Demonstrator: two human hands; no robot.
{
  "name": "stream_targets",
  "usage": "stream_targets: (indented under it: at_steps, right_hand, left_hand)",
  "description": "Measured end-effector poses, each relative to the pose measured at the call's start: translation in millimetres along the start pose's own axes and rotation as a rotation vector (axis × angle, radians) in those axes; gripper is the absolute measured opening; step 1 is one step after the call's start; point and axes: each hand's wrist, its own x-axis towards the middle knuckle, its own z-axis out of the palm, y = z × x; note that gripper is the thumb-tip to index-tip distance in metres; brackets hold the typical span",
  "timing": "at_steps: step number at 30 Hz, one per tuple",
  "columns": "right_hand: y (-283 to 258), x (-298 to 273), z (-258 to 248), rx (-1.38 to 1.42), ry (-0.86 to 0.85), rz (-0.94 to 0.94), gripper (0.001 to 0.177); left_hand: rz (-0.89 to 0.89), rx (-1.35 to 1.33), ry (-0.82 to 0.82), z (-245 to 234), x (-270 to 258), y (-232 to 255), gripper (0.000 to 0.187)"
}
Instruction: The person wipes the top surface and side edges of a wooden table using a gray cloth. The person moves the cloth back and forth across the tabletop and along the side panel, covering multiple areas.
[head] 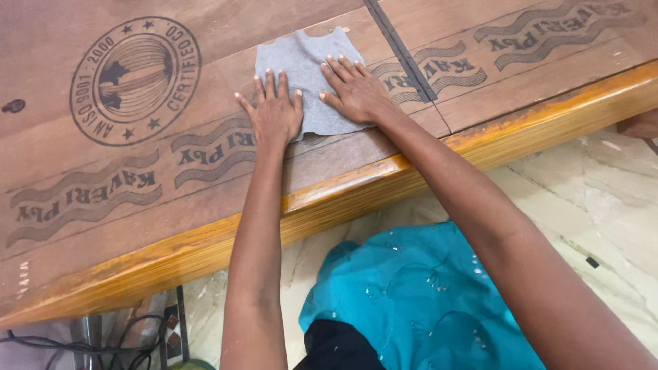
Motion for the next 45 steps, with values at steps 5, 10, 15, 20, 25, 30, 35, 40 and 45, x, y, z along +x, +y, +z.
stream_targets:
  at_steps: [5, 10, 15, 20, 25, 30, 35, 40, 45]
  right_hand:
    - [-0.3, 1.8, 7.9, 0.047, -0.015, 0.027, 0.074]
    - [0.0, 0.7, 6.6, 0.057, -0.007, -0.015, 0.073]
    - [0.8, -4.6, 5.4, 0.127, 0.052, -0.158, 0.067]
    - [-1.0, -22.7, 0.6, 0.134, 0.056, -0.365, 0.061]
    - [22.1, -36.8, -2.8, 0.006, 0.079, -0.537, 0.060]
    - [82.5, -86.6, -40.6, -0.346, 0.185, -0.642, 0.063]
    - [166.6, -128.0, -76.8, -0.104, -0.032, -0.547, 0.073]
    - [195.4, -135.4, -74.2, 0.071, -0.029, -0.579, 0.075]
    - [194.9, -131.4, -81.2, 0.104, -0.019, -0.592, 0.079]
  left_hand:
    - [-0.001, 0.017, -0.034, -2.1, -0.7, 2.4, 0.066]
    - [-0.015, 0.024, -0.025, -4.9, -9.4, 6.6, 0.066]
    - [-0.007, 0.033, 0.017, -4.7, -28.4, 10.4, 0.066]
    - [-0.005, 0.025, 0.034, -5.9, -66.4, 19.0, 0.065]
    - [-0.058, 0.033, 0.065, -3.0, -81.5, 50.5, 0.067]
    - [-0.002, 0.094, 0.052, 7.9, -70.9, 130.9, 0.066]
    - [0.080, 0.040, 0.030, 19.6, -56.9, 207.1, 0.070]
    - [0.050, 0.022, 0.006, 14.8, -51.0, 222.0, 0.069]
    - [0.120, -0.020, 0.110, 1.2, -53.3, 228.9, 0.074]
